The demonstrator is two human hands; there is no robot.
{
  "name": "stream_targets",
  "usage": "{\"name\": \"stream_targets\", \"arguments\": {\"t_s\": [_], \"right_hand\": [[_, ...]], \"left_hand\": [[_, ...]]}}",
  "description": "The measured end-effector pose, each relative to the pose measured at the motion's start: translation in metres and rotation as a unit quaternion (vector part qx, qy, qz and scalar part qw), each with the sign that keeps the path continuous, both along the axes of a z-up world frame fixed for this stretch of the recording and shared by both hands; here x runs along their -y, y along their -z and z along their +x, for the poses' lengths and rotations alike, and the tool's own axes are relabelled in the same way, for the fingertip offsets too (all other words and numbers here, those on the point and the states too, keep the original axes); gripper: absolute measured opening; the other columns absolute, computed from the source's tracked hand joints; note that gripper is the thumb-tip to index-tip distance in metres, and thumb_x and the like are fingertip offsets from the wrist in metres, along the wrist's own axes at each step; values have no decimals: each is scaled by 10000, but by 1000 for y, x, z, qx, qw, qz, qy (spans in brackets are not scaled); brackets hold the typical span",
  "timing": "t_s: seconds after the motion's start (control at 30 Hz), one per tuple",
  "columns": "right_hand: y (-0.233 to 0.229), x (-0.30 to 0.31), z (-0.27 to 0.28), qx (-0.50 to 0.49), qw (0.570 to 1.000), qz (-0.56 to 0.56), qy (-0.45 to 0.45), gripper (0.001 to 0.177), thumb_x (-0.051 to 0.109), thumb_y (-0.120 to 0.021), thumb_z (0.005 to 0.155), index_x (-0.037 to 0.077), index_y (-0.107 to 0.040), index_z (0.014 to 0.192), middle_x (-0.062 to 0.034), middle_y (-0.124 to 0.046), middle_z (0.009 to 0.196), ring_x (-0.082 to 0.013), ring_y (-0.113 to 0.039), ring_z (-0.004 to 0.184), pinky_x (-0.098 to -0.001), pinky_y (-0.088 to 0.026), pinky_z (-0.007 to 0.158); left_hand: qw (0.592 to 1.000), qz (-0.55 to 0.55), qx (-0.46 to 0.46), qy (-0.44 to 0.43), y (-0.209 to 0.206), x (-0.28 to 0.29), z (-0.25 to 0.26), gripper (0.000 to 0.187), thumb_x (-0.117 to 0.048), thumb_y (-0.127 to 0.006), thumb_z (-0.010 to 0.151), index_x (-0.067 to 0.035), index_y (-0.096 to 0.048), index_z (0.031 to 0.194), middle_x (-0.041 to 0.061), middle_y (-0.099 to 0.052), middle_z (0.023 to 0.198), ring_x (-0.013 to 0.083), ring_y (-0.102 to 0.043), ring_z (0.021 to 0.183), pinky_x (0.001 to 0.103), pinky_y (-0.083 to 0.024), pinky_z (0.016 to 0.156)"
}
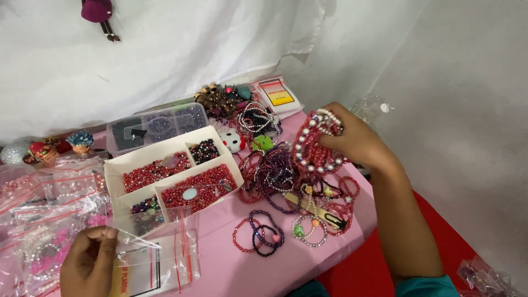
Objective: Packaging small jewelry items into individual plastic bags at a workshop table
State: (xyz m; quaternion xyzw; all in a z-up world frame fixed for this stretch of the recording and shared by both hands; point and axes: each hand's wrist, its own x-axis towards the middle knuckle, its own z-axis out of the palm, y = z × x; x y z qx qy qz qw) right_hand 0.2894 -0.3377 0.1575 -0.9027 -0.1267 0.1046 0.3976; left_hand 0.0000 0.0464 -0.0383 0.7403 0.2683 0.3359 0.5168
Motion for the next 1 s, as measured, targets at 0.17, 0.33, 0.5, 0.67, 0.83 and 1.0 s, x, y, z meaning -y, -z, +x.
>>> {"name": "stream_targets", "arguments": {"t_s": [0.17, 0.33, 0.5, 0.67, 0.83, 1.0], "right_hand": [[-4, 0, -10, 3, 1000, -29, 1, 437, 137, -658, 816, 222, -600, 1241, 10, -696, 976, -125, -612, 815, -300, -449, 727], [-9, -8, -25, -28, 999, 36, 16, 377, 64, -656, 838, 190, -614, 1190, -12, -673, 941, -135, -595, 808, -294, -427, 715], [46, -15, 10, 36, 990, -97, -98, 335, 222, -756, 850, 203, -669, 1173, -28, -713, 1234, -233, -634, 1126, -416, -495, 923], [46, -12, 7, 43, 979, -112, -165, 305, 316, -678, 902, 208, -668, 1187, -30, -661, 1310, -209, -636, 1161, -349, -463, 951], [22, -2, -11, 41, 987, -93, -129, 278, 337, -612, 925, 205, -698, 1153, -1, -670, 1257, -175, -671, 1082, -346, -507, 897], [38, 38, -4, 72, 983, -106, -130, 283, 217, -567, 940, 164, -711, 1177, -7, -733, 1154, -159, -703, 1039, -326, -541, 867]], "left_hand": [[1000, 8, -26, -11, 5, -6, -1, 116, -151, -651, 1096, -37, -667, 1110, 68, -640, 934, 148, -572, 863, 267, -432, 813], [999, -30, -24, -2, -3, -1, 0, 124, -138, -655, 1079, -25, -665, 1129, 71, -643, 949, 168, -605, 901, 274, -467, 824], [999, -10, -30, 14, -3, -4, -2, 102, -146, -652, 1079, -53, -669, 1116, 53, -621, 932, 136, -547, 865, 262, -421, 790], [999, 5, -37, 10, -10, -1, -3, 103, -153, -646, 1081, -60, -671, 1118, 61, -628, 925, 144, -561, 868, 265, -423, 807], [999, -2, -44, 15, -13, 1, -3, 95, -132, -623, 1092, -59, -676, 1120, 65, -641, 945, 146, -571, 871, 265, -430, 791], [999, 19, -24, 23, 5, -11, -3, 111, -132, -643, 1078, -42, -669, 1138, 76, -644, 971, 142, -558, 895, 255, -425, 834]]}}
